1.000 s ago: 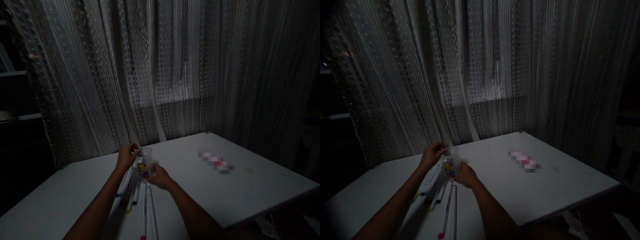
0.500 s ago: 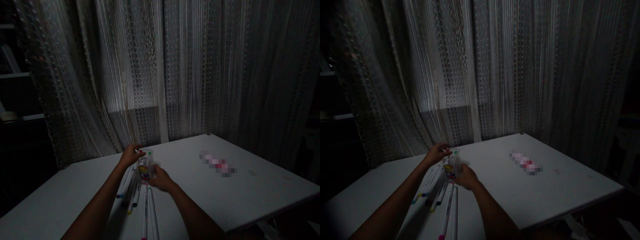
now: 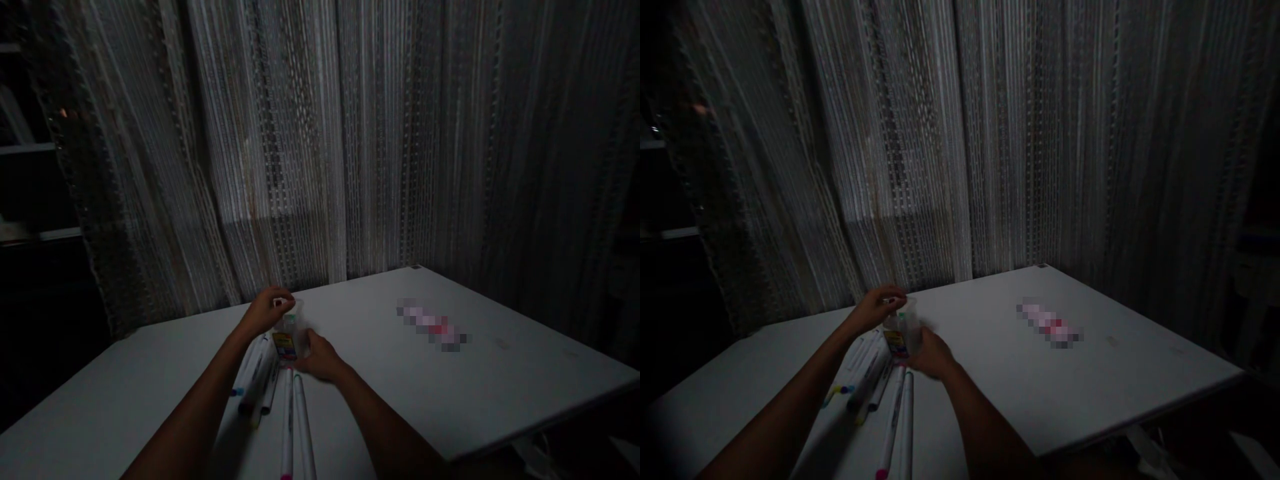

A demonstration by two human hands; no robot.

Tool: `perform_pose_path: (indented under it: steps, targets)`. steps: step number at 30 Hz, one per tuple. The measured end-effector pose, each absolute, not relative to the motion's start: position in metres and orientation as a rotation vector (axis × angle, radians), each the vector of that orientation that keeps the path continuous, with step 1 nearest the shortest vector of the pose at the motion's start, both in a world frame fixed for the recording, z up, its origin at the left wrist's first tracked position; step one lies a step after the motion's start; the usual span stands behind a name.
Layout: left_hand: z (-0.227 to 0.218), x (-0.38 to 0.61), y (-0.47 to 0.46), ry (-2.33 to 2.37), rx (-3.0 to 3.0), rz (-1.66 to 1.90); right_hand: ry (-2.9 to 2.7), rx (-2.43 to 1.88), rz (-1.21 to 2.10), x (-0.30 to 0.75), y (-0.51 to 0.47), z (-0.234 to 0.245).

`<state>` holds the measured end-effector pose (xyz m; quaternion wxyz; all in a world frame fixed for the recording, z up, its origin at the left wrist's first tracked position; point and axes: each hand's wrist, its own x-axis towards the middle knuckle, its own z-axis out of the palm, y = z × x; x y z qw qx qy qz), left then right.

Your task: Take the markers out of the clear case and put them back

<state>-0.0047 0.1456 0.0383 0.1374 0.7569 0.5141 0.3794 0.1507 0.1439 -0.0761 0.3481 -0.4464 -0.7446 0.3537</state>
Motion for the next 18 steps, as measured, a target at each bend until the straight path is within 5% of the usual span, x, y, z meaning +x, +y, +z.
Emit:
perform_pose_path:
  steps: [18]
  targets:
    - [0.038, -0.02, 0.159, 1.822, 2.45, 0.939, -1.958, -1.158, 0.919, 0.153, 0.145, -0.077]
